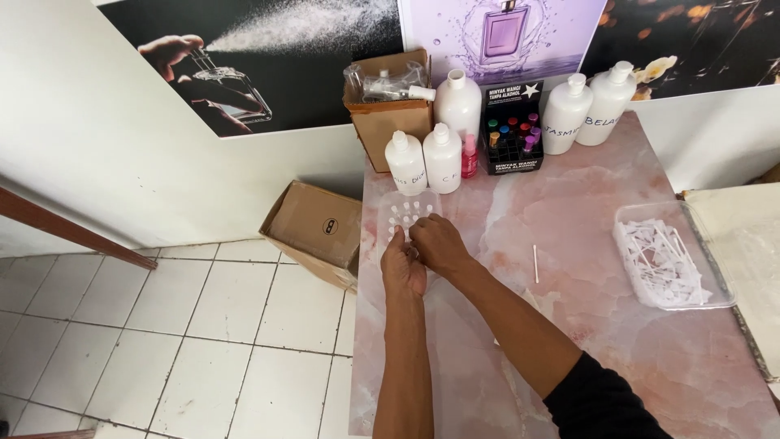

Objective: Assembling perfume testing samples by inserting white strips into small plastic bases.

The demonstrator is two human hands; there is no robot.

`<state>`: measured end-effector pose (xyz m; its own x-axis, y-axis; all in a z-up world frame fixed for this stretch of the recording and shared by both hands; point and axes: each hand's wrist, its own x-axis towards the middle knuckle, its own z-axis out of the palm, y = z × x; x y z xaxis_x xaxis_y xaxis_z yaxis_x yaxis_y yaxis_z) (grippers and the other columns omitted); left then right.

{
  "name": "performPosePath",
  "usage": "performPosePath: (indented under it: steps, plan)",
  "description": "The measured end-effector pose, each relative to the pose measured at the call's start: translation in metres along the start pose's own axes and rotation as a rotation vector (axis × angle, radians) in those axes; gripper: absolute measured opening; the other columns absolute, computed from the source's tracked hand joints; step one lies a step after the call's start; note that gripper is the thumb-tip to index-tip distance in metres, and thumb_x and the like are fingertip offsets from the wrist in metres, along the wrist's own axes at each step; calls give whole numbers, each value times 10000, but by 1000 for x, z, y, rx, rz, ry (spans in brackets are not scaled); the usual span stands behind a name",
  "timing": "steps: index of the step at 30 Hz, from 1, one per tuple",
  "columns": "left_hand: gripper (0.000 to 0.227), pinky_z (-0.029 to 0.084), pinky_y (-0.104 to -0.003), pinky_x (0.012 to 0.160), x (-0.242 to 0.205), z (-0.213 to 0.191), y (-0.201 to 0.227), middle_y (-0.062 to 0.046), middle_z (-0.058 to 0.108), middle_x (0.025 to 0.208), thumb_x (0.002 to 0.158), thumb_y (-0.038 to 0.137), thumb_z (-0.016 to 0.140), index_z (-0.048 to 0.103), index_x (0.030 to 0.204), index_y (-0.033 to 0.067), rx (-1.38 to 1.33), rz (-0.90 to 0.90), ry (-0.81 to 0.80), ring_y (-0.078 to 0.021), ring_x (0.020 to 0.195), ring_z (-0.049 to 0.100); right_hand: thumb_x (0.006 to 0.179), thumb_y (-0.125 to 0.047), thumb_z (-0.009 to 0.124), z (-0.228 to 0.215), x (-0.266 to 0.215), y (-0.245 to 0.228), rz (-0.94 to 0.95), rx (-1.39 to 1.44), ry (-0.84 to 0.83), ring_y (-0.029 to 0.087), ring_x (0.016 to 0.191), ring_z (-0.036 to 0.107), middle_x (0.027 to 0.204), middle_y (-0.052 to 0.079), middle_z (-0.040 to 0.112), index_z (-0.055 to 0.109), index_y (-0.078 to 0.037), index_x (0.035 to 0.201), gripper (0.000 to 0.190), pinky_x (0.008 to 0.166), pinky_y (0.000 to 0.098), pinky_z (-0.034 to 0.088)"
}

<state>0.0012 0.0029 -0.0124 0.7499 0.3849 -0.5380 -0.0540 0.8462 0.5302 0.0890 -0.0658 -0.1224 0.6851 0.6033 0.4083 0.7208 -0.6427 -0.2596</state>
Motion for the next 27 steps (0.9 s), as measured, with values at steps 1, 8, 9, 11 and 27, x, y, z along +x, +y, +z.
performPosePath:
  steps: [1,8,9,11,27]
  plan:
    - [531,299,-504,1121,0,-2,0,-138,340,1200,960,254,749,457,1308,-19,16,7,-10,-300,1256,342,763,-83,789,-4,-1,-3,6,39,20,331,828,675,811,128,696,726,-85,847,105,726,411,543]
    - [730,502,-294,812,-46,19,3,-101,602,1134,962,260,730,392,1557,7,187,216,-99,-152,869,528,849,-109,769,-65,-15,-30,110,248,256,286,958,681,1098,40,730,736,-160,949,117,769,408,545]
    - [730,502,-294,812,-31,3,-9,-101,602,1134,962,260,730,392,1557,7,188,213,-104,-152,869,528,849,-109,769,-69,-22,-33,113,244,259,286,958,681,1098,40,730,736,-160,949,117,769,408,545]
    - [695,477,-223,481,2,-20,-42,-58,611,919,1030,293,637,298,1575,26,232,321,-235,-119,560,568,873,-122,741,-81,-39,-29,98,341,399,316,1034,682,1166,60,723,734,-179,1021,158,833,424,559]
    - [702,369,-349,1202,-113,-16,-167,-50,390,1649,974,484,417,376,1558,96,833,291,-260,-184,1498,398,931,-23,683,-130,-195,11,342,414,553,311,1062,696,1206,169,706,737,-3,1038,121,906,421,600]
